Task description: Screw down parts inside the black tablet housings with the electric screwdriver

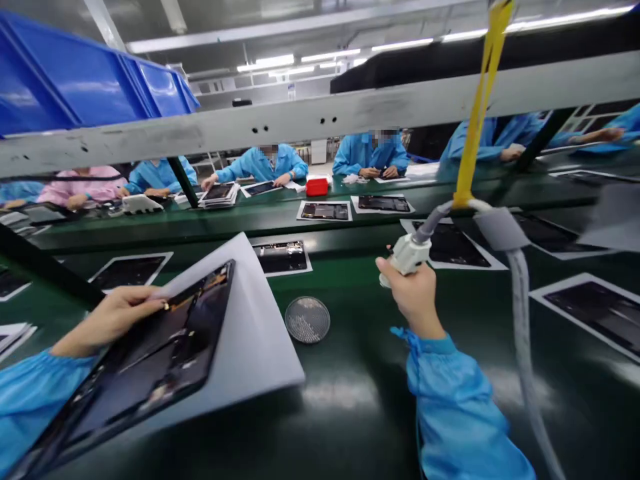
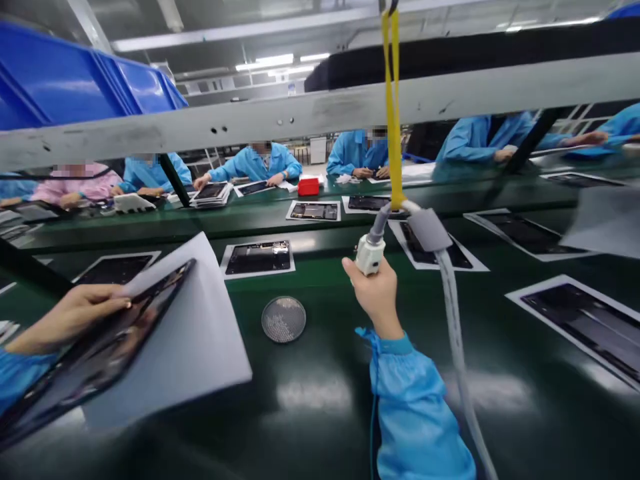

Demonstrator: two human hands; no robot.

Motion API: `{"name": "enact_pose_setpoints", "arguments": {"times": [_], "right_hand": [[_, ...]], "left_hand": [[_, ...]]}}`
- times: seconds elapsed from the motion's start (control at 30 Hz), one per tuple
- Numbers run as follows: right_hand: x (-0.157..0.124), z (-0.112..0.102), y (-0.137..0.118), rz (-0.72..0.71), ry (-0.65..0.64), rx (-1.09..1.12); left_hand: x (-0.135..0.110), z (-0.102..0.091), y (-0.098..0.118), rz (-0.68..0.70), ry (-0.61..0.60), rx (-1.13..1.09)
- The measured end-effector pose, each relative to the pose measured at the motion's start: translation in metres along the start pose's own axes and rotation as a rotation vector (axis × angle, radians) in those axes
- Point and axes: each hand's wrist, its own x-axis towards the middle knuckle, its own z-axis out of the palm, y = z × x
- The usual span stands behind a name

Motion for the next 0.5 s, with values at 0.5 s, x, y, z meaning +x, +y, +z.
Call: {"name": "enact_pose_setpoints", "arguments": {"times": [0.5], "right_hand": [[-0.013, 0.003, 0.006, 0.063, -0.139, 0.08]], "left_hand": [[-0.023, 0.225, 0.148, 0.473, -0.683, -0.157]]}}
